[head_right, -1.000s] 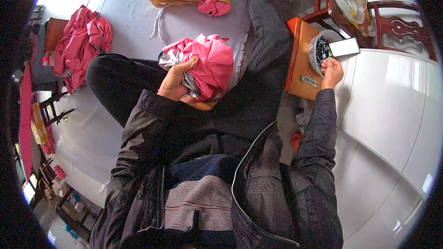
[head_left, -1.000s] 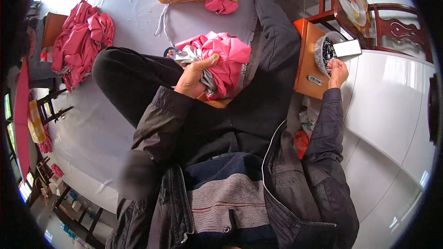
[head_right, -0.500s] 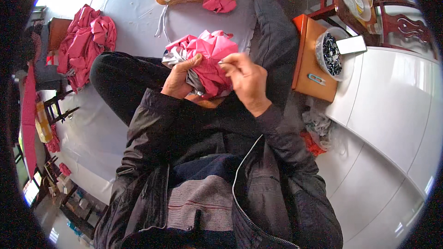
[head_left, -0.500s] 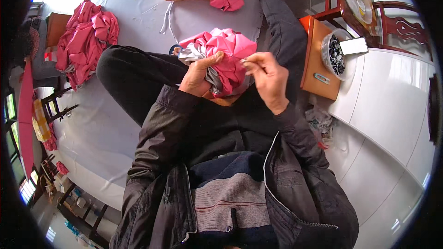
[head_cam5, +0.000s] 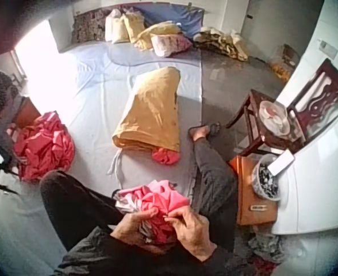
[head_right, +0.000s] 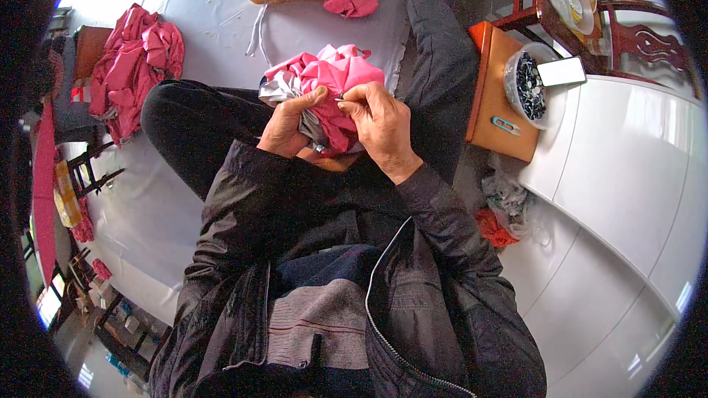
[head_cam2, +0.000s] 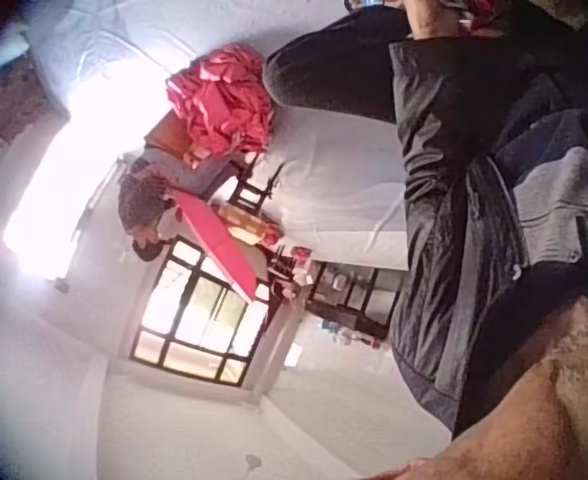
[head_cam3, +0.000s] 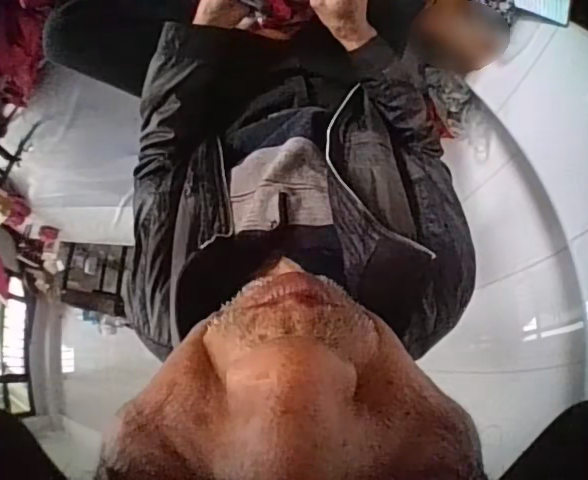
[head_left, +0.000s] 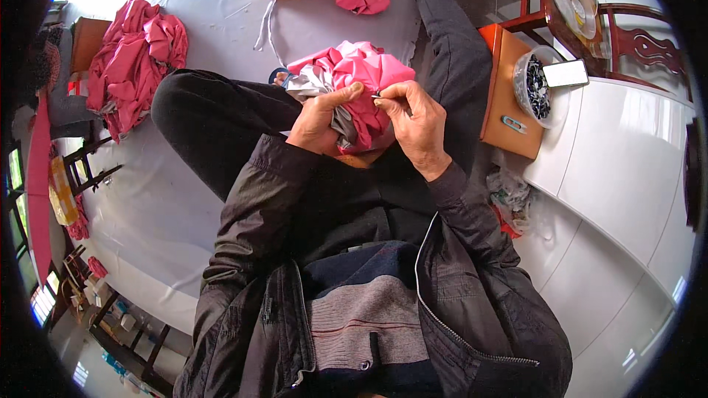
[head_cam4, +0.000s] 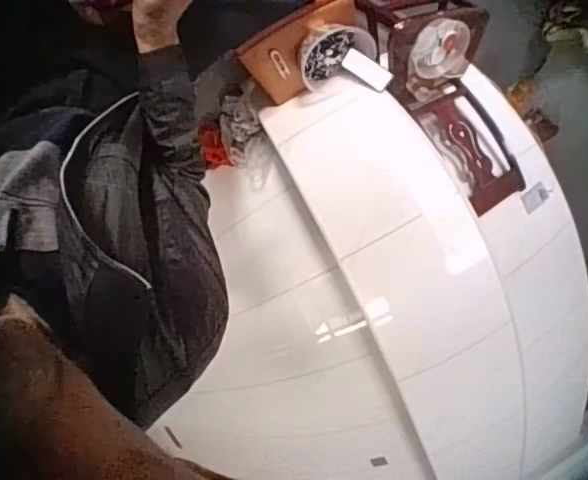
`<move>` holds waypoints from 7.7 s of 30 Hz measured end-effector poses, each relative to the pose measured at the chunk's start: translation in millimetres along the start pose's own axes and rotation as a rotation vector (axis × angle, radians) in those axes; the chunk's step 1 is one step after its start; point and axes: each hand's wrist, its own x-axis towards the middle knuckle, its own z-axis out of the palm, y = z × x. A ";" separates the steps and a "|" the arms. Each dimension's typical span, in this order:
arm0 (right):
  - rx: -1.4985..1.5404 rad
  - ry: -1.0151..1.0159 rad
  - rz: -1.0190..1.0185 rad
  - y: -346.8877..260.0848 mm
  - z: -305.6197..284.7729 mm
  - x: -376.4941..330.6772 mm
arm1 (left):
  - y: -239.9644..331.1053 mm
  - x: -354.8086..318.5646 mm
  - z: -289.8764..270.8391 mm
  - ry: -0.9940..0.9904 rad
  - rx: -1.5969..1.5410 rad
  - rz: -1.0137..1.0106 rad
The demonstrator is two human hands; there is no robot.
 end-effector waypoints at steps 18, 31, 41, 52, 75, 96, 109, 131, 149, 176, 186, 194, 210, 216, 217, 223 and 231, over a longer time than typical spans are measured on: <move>0.125 0.005 0.265 1.3 4.3 -5.4 | 0.8 -2.3 9.3 0.023 0.078 0.054; 0.212 -0.124 0.437 15.2 0.1 -2.1 | 1.7 -9.4 21.4 -0.014 0.112 0.048; 0.419 -0.203 0.547 40.1 0.6 -1.9 | 2.2 -9.1 19.2 -0.039 0.144 0.066; 0.276 -0.221 0.587 33.3 -0.6 0.5 | -6.3 -0.5 9.5 0.015 0.274 0.134; -0.293 -0.123 0.066 6.9 -9.9 11.9 | -6.5 0.2 11.2 0.084 0.344 0.145; -0.005 -0.017 0.192 14.2 13.2 18.0 | -7.5 1.4 11.1 0.053 0.353 0.204; 0.073 -0.008 0.316 11.6 14.6 17.7 | -15.0 4.9 7.8 0.099 0.472 0.195; 0.031 0.086 0.165 8.6 23.0 6.3 | -18.6 5.0 6.0 0.096 0.639 0.225; -0.041 0.101 0.092 4.2 18.9 6.3 | -21.8 8.5 -2.1 0.127 0.704 0.255; -0.100 -0.007 0.222 20.4 -14.3 8.7 | -22.9 15.8 -4.0 0.040 0.834 0.308; 0.047 -0.225 -0.303 -44.3 4.8 36.2 | -12.3 8.1 2.8 -0.128 1.426 0.474; -0.184 -0.837 -0.170 65.5 34.8 35.4 | -32.5 11.4 -11.1 -0.119 1.763 0.348; 0.238 -0.619 0.406 51.6 -6.3 -18.7 | -21.5 1.4 8.8 0.047 1.735 1.099; 0.157 -0.210 0.307 49.1 -62.3 10.3 | -26.7 8.1 8.0 -0.039 1.680 1.086; 0.135 -0.141 0.293 56.2 -83.0 25.3 | -27.5 9.4 7.1 -0.050 1.681 1.073; -0.033 0.397 0.227 129.4 -253.0 143.9 | -28.3 12.4 7.8 -0.001 1.711 1.041; -0.783 0.370 0.204 265.3 -419.4 246.0 | -36.3 27.8 1.8 0.058 1.752 0.963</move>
